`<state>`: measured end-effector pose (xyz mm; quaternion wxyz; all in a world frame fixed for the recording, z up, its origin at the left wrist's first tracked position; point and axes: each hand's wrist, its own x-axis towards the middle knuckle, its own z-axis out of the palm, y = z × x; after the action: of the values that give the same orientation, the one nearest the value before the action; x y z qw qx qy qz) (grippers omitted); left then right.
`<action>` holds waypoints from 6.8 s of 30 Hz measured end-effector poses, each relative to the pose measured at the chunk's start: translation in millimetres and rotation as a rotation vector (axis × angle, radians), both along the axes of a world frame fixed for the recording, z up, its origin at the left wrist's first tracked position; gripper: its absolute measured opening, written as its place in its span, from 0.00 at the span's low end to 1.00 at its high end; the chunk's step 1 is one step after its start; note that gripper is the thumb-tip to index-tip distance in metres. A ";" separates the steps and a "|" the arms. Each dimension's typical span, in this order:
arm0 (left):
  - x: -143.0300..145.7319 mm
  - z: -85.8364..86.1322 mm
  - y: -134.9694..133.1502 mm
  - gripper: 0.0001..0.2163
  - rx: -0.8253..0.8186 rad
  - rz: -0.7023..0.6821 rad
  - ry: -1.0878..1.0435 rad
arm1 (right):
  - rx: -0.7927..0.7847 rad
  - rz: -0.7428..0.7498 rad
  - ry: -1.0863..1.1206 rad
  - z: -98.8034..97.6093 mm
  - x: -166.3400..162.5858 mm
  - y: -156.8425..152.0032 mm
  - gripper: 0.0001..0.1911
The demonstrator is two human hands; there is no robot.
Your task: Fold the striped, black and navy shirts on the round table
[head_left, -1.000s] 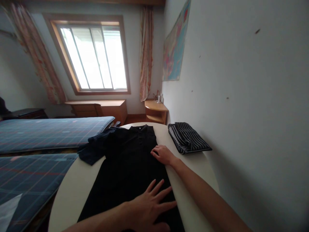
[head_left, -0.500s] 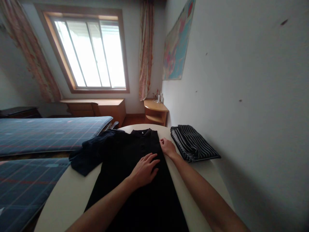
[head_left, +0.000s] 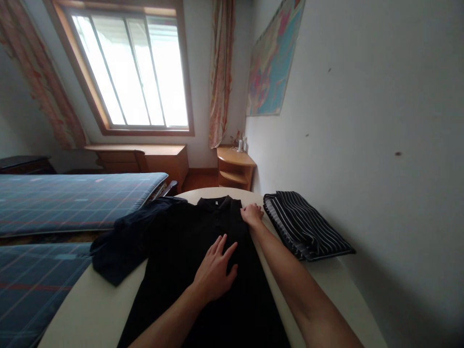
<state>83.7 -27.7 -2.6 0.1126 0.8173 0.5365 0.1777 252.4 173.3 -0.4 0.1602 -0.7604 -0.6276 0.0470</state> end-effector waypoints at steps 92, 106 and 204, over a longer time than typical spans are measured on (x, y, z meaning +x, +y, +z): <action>-139.5 23.4 52.0 0.21 0.070 0.790 -0.136 | 0.027 0.303 -0.144 -16.9 30.3 -113.1 0.38; -134.0 54.6 57.3 0.15 0.394 0.736 -0.328 | 0.032 0.309 -0.149 -17.2 30.0 -112.3 0.37; -94.5 9.1 -26.2 0.16 0.098 0.449 -0.170 | -0.249 0.473 -0.028 48.9 -195.9 -67.0 0.27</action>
<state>-10.8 -53.9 6.5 0.0752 0.6641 0.6841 0.2920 56.5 106.3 48.4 0.0412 -0.6070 -0.7794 0.1496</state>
